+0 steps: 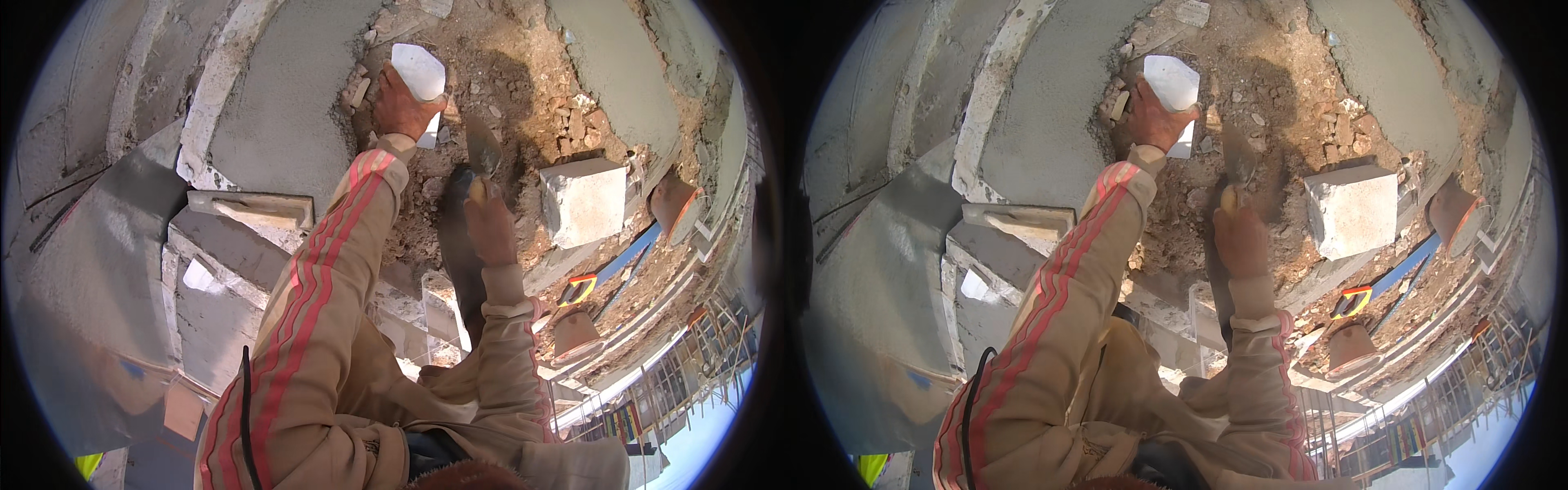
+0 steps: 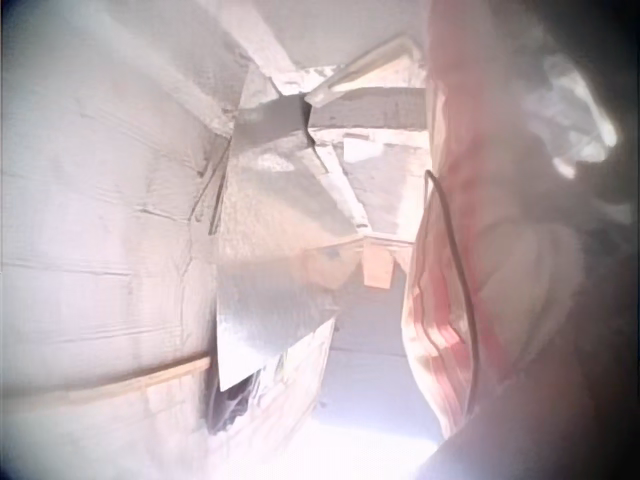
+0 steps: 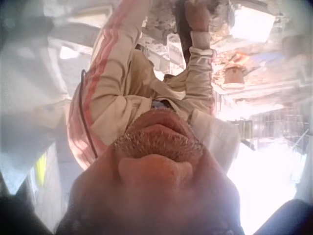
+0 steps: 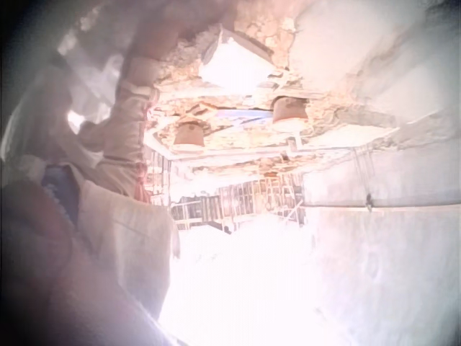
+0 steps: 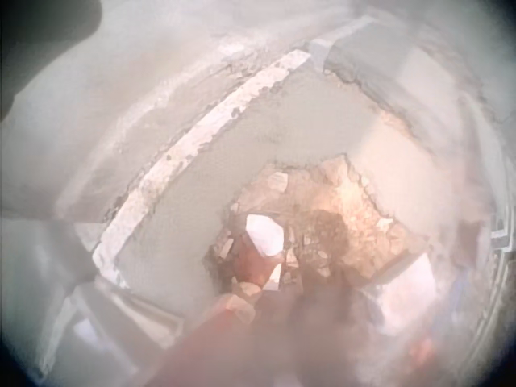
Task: The person uses a hand saw to cut white ceramic tiles on a construction site. They repeatedly position tiles, saw them, and then use a trowel to clear debris and adjust the placement of the cut pieces on the ground.
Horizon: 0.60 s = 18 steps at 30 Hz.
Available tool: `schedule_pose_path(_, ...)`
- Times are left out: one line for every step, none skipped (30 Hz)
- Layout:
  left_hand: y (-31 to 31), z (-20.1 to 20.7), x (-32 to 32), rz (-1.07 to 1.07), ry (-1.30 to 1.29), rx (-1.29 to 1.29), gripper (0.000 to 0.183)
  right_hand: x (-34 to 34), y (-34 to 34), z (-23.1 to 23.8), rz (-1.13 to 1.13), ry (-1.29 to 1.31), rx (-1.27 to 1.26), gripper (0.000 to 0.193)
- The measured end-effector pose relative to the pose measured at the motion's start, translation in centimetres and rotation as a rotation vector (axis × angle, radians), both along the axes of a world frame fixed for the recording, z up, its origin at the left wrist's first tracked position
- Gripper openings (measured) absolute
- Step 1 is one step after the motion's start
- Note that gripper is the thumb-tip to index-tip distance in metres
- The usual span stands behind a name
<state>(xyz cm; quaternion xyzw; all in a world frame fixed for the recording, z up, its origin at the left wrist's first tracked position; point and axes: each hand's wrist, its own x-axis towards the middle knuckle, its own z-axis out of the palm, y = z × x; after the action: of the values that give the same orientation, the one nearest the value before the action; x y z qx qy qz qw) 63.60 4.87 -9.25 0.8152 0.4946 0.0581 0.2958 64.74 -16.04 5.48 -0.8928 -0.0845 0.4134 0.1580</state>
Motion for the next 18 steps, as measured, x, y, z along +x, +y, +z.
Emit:
schedule_pose_path(0.9,0.8,-0.7,-0.005,-0.013,0.008,0.124,0.0,0.6,0.7,0.005,0.017,0.042,0.053)
schedule_pose_path(1.8,0.4,-1.0,0.019,0.015,-0.004,0.127,0.0,1.1,1.1,0.009,0.029,0.091,0.052)
schedule_pose_path(2.9,-0.1,-1.1,0.04,0.044,-0.015,0.13,-0.5,1.3,1.1,0.006,0.04,0.059,0.053)
schedule_pose_path(3.3,-0.2,-0.6,0.058,0.066,-0.028,0.133,-0.6,1.2,0.9,0.001,0.044,0.025,0.053)
schedule_pose_path(3.1,-0.1,-0.6,0.041,0.12,-0.02,0.135,-0.6,1.1,0.7,-0.006,0.05,-0.008,0.054)
schedule_pose_path(2.9,-0.1,-0.3,0.035,0.149,0.0,0.133,-0.6,0.7,0.2,0.019,0.019,0.027,0.051)
schedule_pose_path(2.5,-0.2,-0.3,0.024,0.178,0.018,0.13,-0.8,0.4,-0.3,0.039,-0.011,0.059,0.049)
schedule_pose_path(2.4,-0.4,0.7,0.009,0.191,0.042,0.128,-0.2,0.3,-0.5,0.055,-0.058,0.095,0.047)
schedule_pose_path(2.3,-0.3,1.0,0.003,0.186,-0.001,0.13,0.3,0.3,-0.5,0.048,-0.066,0.108,0.047)
schedule_pose_path(2.3,-0.8,0.7,0.004,0.148,0.014,0.131,0.2,0.5,-0.2,0.038,-0.065,0.119,0.047)
schedule_pose_path(2.3,-0.6,0.8,0.001,0.174,-0.006,0.131,0.0,0.6,-0.1,0.023,-0.064,0.123,0.047)
schedule_pose_path(2.2,-0.6,0.9,-0.004,0.202,-0.026,0.131,-0.3,0.3,-0.3,0.021,-0.094,0.118,0.047)
schedule_pose_path(2.4,-0.5,0.9,-0.006,0.19,-0.014,0.131,-0.6,0.1,-0.7,0.025,-0.12,0.119,0.048)
schedule_pose_path(2.6,-0.5,0.6,-0.002,0.186,-0.002,0.132,-0.8,-0.1,-1.0,0.034,-0.137,0.12,0.048)
schedule_pose_path(2.5,-0.7,0.4,0.004,0.181,0.008,0.132,-0.7,-0.3,-1.1,0.022,-0.102,0.109,0.049)
schedule_pose_path(2.6,-0.9,0.4,0.001,0.195,0.024,0.132,-0.3,-0.1,-0.7,0.018,-0.063,0.105,0.049)
schedule_pose_path(2.7,-1.2,0.6,0.001,0.207,0.039,0.133,-0.1,-0.1,-0.5,0.016,-0.024,0.102,0.05)
schedule_pose_path(2.6,-1.4,0.6,0.004,0.219,0.055,0.133,-0.4,-0.4,-0.5,0.0,-0.019,0.103,0.05)
